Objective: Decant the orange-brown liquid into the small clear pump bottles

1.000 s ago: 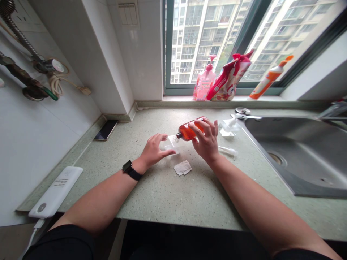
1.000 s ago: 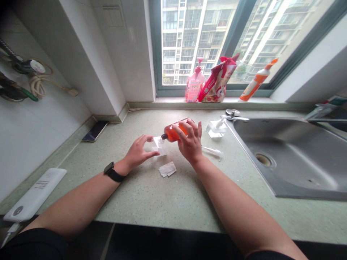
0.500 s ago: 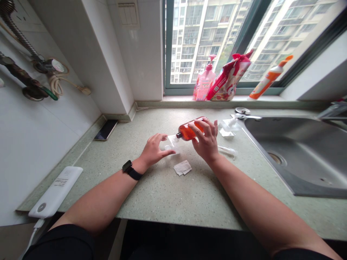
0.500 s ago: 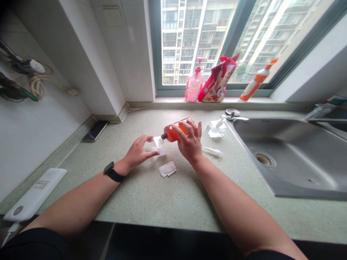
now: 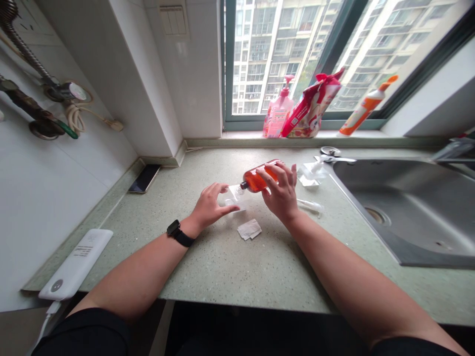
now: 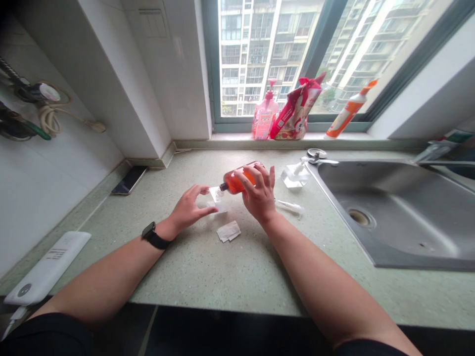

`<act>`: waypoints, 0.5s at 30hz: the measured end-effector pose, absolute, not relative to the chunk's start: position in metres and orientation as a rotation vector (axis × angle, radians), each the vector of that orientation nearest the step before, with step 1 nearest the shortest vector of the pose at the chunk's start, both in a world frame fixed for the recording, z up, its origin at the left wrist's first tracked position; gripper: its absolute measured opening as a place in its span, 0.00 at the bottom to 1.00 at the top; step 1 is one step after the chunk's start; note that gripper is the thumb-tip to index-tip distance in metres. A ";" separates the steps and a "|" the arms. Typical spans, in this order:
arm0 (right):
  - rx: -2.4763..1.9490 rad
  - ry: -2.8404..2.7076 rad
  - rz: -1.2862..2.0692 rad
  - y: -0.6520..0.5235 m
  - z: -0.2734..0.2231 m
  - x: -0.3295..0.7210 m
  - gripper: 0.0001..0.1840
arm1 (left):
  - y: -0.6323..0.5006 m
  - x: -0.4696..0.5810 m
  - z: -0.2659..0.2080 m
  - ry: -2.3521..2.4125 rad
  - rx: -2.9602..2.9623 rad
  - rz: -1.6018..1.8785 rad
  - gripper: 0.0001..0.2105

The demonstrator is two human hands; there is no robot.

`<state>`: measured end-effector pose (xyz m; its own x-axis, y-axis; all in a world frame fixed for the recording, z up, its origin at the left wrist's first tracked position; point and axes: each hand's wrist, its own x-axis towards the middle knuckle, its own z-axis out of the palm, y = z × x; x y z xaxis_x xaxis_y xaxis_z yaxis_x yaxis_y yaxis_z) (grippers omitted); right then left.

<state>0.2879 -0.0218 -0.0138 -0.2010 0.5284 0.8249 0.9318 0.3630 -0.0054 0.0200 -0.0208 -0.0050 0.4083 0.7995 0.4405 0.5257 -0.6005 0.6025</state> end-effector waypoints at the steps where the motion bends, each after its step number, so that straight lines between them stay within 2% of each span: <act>1: -1.281 -1.862 -0.658 -0.022 -0.014 0.288 0.47 | -0.021 0.020 -0.005 1.141 2.300 1.018 0.31; 15: -1.218 -1.848 -0.669 -0.020 -0.016 0.288 0.47 | -0.021 0.020 -0.005 1.136 2.313 1.027 0.34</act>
<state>0.2883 -0.0201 -0.0157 -0.2110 0.4917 0.8448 0.9187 0.3951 -0.0005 0.0196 -0.0207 -0.0054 0.4107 0.7934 0.4492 0.5272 -0.6086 0.5930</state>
